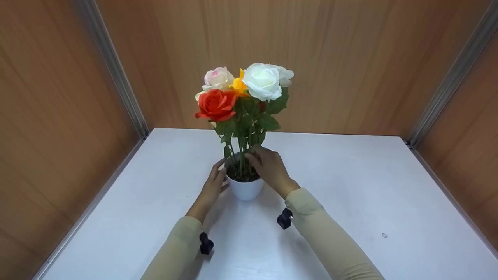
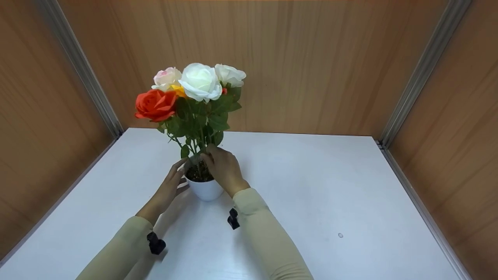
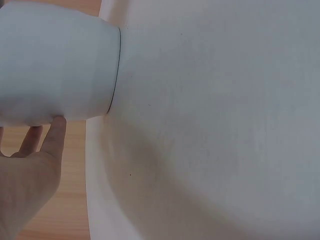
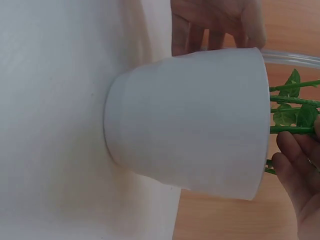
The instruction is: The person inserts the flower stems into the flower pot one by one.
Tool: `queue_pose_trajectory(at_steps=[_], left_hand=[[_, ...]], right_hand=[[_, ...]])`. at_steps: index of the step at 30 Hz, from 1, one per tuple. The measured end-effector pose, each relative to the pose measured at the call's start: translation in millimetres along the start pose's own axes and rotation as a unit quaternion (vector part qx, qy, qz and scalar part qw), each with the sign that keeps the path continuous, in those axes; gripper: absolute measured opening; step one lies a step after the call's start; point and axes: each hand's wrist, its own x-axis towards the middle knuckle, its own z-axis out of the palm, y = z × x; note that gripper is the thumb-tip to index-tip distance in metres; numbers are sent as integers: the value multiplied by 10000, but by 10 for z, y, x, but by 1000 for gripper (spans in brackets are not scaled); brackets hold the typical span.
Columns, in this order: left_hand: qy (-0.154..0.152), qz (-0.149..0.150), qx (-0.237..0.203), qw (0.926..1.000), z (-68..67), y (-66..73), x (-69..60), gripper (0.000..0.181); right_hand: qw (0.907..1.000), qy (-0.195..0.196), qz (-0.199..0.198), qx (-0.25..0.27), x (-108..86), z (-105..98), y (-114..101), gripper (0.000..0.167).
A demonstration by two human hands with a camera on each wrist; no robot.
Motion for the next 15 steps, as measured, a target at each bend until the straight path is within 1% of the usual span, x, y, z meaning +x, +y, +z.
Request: queue_pose_trajectory(at_steps=[3,7,11,15], left_hand=[[-26,-29,3,10000,-4,-6,2,49],[-8,-24,55,10000,-8,3,7,50],[5,-71,73,9999,-7,14,18,50],[28,-110,61,9999,-5,14,24,50]], right_hand=[[10000,16,15,12,-3,5,4,15],[9998,-162,38,-71,7,-22,-20,15],[9987,-351,57,-373,18,-65,-58,16],[9969,-563,101,-535,24,-100,-95,18]])
